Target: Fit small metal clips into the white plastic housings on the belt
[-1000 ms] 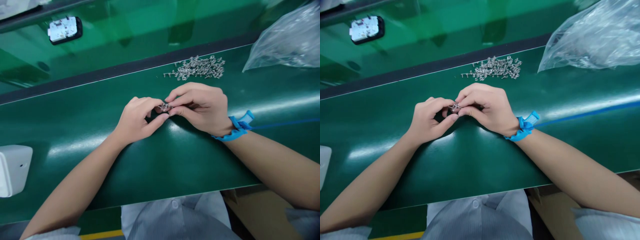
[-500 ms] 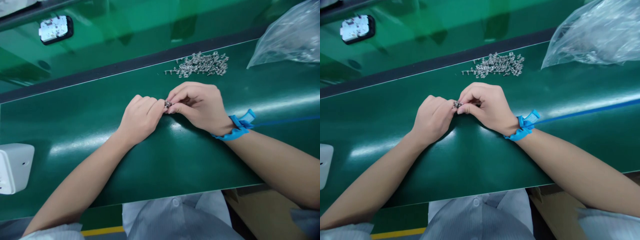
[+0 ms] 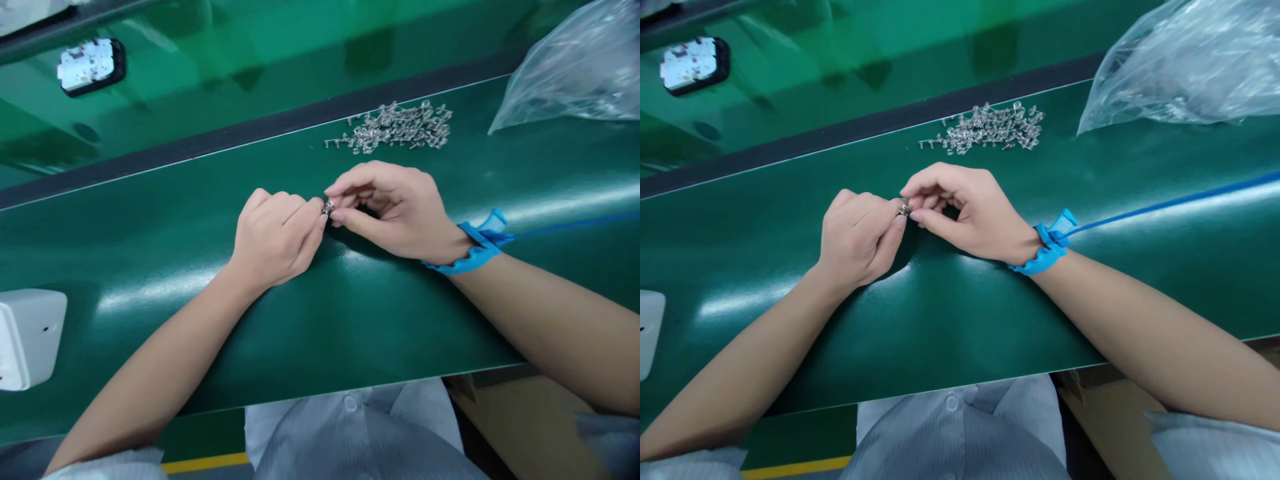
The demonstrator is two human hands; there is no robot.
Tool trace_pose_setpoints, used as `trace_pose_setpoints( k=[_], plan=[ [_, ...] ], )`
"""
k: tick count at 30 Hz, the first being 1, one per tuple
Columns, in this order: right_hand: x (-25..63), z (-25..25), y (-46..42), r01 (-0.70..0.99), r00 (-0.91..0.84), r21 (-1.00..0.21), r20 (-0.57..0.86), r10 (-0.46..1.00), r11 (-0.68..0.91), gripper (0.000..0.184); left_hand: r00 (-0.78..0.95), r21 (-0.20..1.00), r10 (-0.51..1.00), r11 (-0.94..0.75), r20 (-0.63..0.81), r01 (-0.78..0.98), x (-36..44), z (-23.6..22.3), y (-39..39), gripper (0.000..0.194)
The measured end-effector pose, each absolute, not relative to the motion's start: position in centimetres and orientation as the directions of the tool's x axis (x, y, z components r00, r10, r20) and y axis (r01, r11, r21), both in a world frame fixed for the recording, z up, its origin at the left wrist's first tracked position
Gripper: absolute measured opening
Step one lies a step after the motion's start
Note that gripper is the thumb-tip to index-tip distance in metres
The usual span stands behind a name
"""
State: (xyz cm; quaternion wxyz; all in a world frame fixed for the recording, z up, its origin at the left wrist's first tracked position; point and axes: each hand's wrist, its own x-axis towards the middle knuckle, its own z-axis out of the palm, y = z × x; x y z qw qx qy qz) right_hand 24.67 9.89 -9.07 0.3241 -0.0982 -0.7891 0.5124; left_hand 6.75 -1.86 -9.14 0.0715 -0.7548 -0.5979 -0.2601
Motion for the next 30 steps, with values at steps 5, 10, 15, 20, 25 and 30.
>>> trace_pose_setpoints(
  k=[5, 10, 15, 20, 25, 30],
  plan=[
    [24.6, -8.8, 9.9, -0.123, -0.788, -0.908, 0.335, 0.517, 0.4, 0.016, 0.131, 0.198, 0.861, -0.257, 0.492, 0.946, 6.8, -9.2, -1.9, 0.026],
    [24.6, -8.7, 9.9, -0.1, -0.792, -0.911, 0.316, 0.522, 0.399, 0.019, 0.123, 0.179, 0.855, -0.243, 0.503, 0.954, 6.6, -9.6, -1.7, 0.026],
    [24.6, -8.8, 10.0, -0.056, -0.778, -0.862, 0.354, 0.519, 0.504, 0.015, 0.147, 0.163, 0.853, -0.26, 0.5, 0.952, 6.6, -9.8, -1.5, 0.027],
    [24.6, -9.0, 10.0, -0.073, -0.773, -0.853, 0.376, 0.511, 0.517, 0.017, 0.155, 0.13, 0.839, -0.258, 0.521, 0.957, 6.7, -9.9, -1.5, 0.027],
    [24.8, -8.8, 9.7, 0.026, -0.776, -0.796, 0.366, 0.514, 0.605, 0.011, 0.093, 0.195, 0.848, -0.224, 0.522, 0.955, 6.7, -10.3, -1.5, 0.031],
    [24.6, -8.6, 9.2, 0.056, -0.77, -0.8, 0.346, 0.536, 0.597, 0.019, 0.069, 0.224, 0.849, -0.216, 0.524, 0.95, 6.9, -10.4, -1.6, 0.035]
  ],
)
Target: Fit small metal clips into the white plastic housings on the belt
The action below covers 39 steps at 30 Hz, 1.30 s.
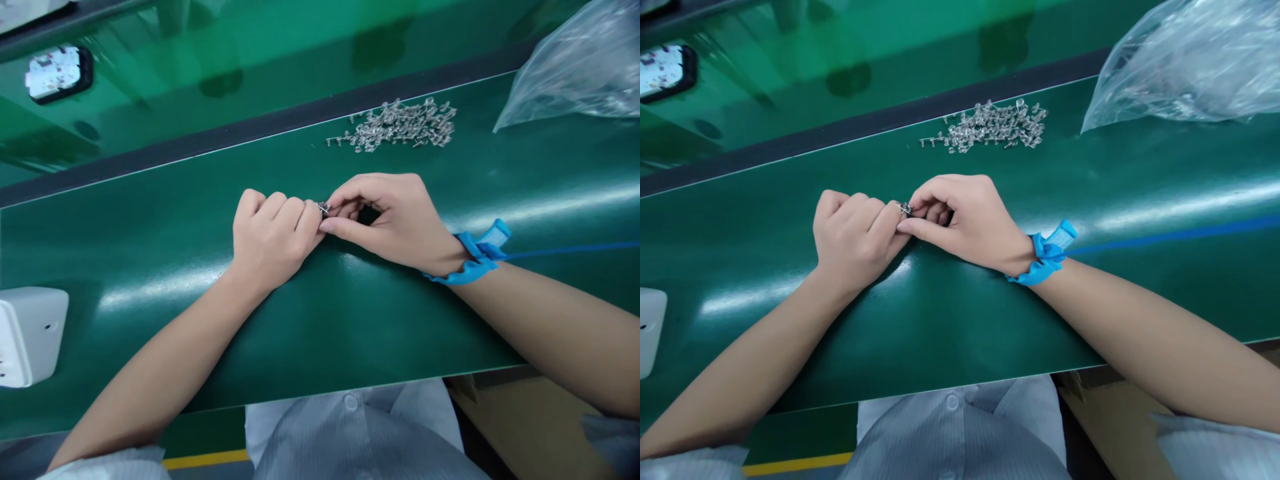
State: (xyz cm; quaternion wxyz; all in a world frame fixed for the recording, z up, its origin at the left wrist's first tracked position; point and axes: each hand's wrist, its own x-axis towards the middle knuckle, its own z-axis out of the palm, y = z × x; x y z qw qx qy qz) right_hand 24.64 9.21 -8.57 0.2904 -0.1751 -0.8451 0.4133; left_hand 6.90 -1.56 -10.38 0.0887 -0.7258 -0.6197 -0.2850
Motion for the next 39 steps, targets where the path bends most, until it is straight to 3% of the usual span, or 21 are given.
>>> trace_pose_setpoints(
  k=[11, 18, 23, 25, 27, 30, 32, 39],
  plan=[
    [24.61, -8.42, 9.01, 0.059, -0.774, -0.832, 0.311, 0.551, 0.552, 0.017, 0.102, 0.085, 0.754, -0.206, 0.649, 0.975, 6.9, -10.73, -1.62, 0.025],
    [24.76, -8.42, 8.65, 0.053, -0.746, -0.783, 0.381, 0.546, 0.619, 0.015, 0.025, 0.215, 0.813, -0.184, 0.582, 0.959, 6.92, -10.34, -1.73, 0.028],
    [24.71, -8.51, 8.69, 0.096, -0.642, -0.772, 0.435, 0.631, 0.629, 0.004, 0.02, 0.132, 0.797, -0.125, 0.603, 0.983, 6.99, -10.01, -1.69, 0.024],
    [24.73, -8.34, 8.7, 0.136, -0.606, -0.735, 0.469, 0.643, 0.665, 0.008, 0.025, 0.133, 0.808, -0.128, 0.589, 0.983, 6.98, -10.02, -1.67, 0.023],
    [24.76, -8.16, 8.62, 0.157, -0.628, -0.692, 0.481, 0.612, 0.704, 0.014, 0.037, 0.15, 0.816, -0.151, 0.577, 0.977, 6.93, -10.16, -1.66, 0.022],
    [24.77, -8.18, 8.4, 0.109, -0.676, -0.633, 0.518, 0.524, 0.767, 0.003, 0.076, 0.167, 0.826, -0.202, 0.559, 0.965, 6.82, -10.45, -1.67, 0.024],
    [24.73, -8.36, 8.3, 0.1, -0.682, -0.607, 0.535, 0.498, 0.788, 0.011, 0.099, 0.166, 0.83, -0.224, 0.549, 0.96, 6.76, -10.55, -1.69, 0.025],
    [24.73, -8.56, 8.58, 0.103, -0.731, -0.66, 0.457, 0.507, 0.744, 0.011, 0.099, 0.181, 0.835, -0.231, 0.541, 0.956, 6.8, -10.27, -1.69, 0.022]
  ],
)
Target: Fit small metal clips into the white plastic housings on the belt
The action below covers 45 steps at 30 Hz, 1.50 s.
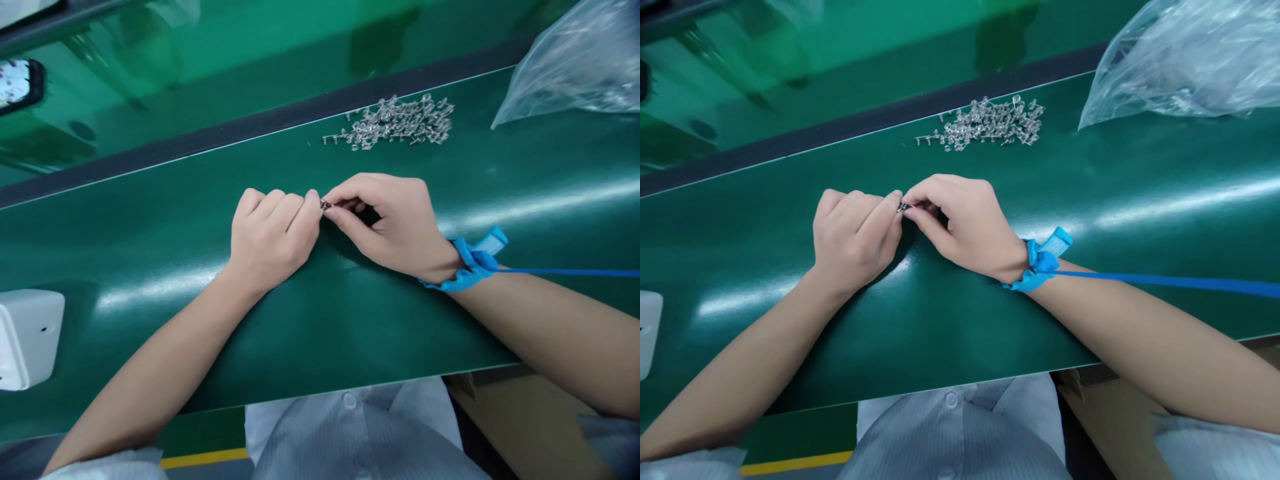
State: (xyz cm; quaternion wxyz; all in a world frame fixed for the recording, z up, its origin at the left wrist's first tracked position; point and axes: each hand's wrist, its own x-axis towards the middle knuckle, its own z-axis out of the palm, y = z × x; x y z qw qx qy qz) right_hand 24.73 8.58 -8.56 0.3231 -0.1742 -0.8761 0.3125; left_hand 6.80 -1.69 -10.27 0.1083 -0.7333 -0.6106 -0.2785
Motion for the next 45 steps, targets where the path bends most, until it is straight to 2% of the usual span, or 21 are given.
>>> trace_pose_setpoints(
  k=[4, 12, 18, 23, 29, 33, 36, 39, 45],
  plan=[
    [24.8, -8.74, 8.72, 0.105, -0.668, -0.718, 0.461, 0.584, 0.688, 0.01, 0.089, 0.153, 0.817, -0.212, 0.57, 0.965, 6.81, -10.15, -1.6, 0.022],
    [24.77, -8.7, 8.59, -0.007, -0.658, -0.806, 0.449, 0.604, 0.592, 0.011, 0.134, 0.215, 0.826, -0.294, 0.547, 0.931, 6.89, -10.15, -1.5, 0.028],
    [24.73, -8.89, 8.77, -0.095, -0.631, -0.785, 0.523, 0.573, 0.612, 0.013, 0.135, 0.263, 0.845, -0.307, 0.517, 0.915, 6.92, -9.86, -1.55, 0.03],
    [24.74, -8.83, 9.13, -0.149, -0.676, -0.811, 0.502, 0.54, 0.566, 0.009, 0.129, 0.273, 0.84, -0.311, 0.526, 0.91, 6.69, -9.78, -1.58, 0.032],
    [24.63, -8.8, 9.09, -0.21, -0.656, -0.705, 0.616, 0.437, 0.678, 0.011, 0.156, 0.218, 0.82, -0.322, 0.551, 0.921, 6.93, -10.31, -1.44, 0.029],
    [24.3, -9.0, 8.72, -0.126, -0.565, -0.705, 0.629, 0.533, 0.698, 0.011, 0.13, 0.204, 0.841, -0.273, 0.525, 0.94, 7.3, -10.46, -1.38, 0.028],
    [24.12, -9.06, 8.52, -0.038, -0.534, -0.735, 0.587, 0.608, 0.677, 0.017, 0.119, 0.159, 0.838, -0.237, 0.533, 0.958, 7.28, -10.45, -1.52, 0.024],
    [24.11, -9.12, 8.47, 0.04, -0.498, -0.769, 0.538, 0.68, 0.638, 0.022, 0.068, 0.177, 0.842, -0.191, 0.535, 0.965, 6.93, -10.46, -1.77, 0.023],
    [24.22, -9.25, 8.78, 0.046, -0.385, -0.837, 0.489, 0.783, 0.545, 0.02, 0.015, 0.193, 0.825, -0.15, 0.565, 0.97, 6.58, -10.57, -1.84, 0.022]
  ],
)
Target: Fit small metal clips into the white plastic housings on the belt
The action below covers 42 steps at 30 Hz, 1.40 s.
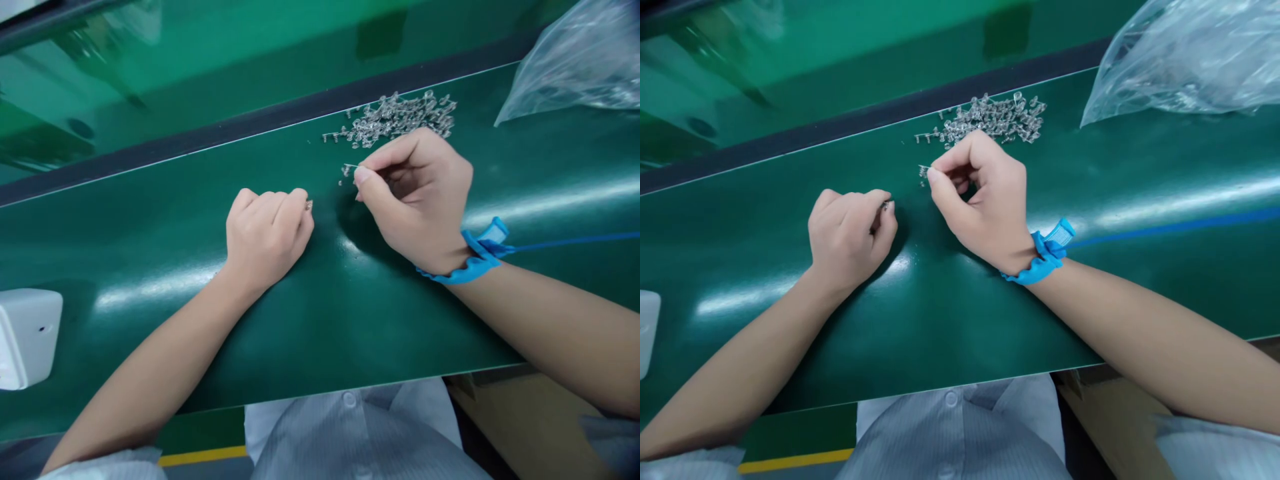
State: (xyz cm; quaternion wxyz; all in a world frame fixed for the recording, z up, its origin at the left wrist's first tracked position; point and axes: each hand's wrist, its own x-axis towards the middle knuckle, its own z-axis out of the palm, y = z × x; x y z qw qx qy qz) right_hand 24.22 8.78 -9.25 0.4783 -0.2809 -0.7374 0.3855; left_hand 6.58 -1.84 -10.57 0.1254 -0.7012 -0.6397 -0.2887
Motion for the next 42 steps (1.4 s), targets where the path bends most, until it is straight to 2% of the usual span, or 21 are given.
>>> trace_pose_setpoints(
  k=[5, 10, 15, 20, 28, 35, 42],
  plan=[
    [24.3, -9.1, 8.7, 0.028, -0.458, -0.853, 0.452, 0.765, 0.521, 0.019, -0.033, 0.218, 0.85, -0.097, 0.525, 0.971, 6.9, -9.9, -1.6, 0.02],
    [24.6, -9.3, 8.5, -0.057, -0.57, -0.861, 0.444, 0.691, 0.506, 0.014, 0.0, 0.235, 0.895, -0.117, 0.445, 0.965, 7.0, -9.1, -1.5, 0.045],
    [24.7, -9.6, 8.9, -0.115, -0.63, -0.846, 0.468, 0.62, 0.521, 0.013, 0.068, 0.303, 0.886, -0.229, 0.459, 0.925, 6.7, -9.3, -1.3, 0.025],
    [24.8, -9.5, 9.0, -0.086, -0.639, -0.842, 0.456, 0.62, 0.532, 0.015, 0.066, 0.361, 0.878, -0.262, 0.474, 0.895, 6.7, -9.1, -1.5, 0.025],
    [24.7, -9.0, 8.8, -0.096, -0.639, -0.862, 0.437, 0.634, 0.498, 0.015, 0.05, 0.371, 0.866, -0.264, 0.497, 0.89, 6.5, -8.7, -1.7, 0.029],
    [24.6, -8.6, 9.0, -0.287, -0.676, -0.859, 0.494, 0.546, 0.423, 0.017, 0.096, 0.39, 0.876, -0.306, 0.473, 0.868, 6.6, -8.4, -1.7, 0.032],
    [25.0, -8.2, 9.4, -0.149, -0.784, -0.858, 0.405, 0.47, 0.491, 0.025, 0.216, 0.627, 0.925, -0.372, 0.313, 0.685, 5.7, -7.5, -1.3, 0.037]
  ],
)
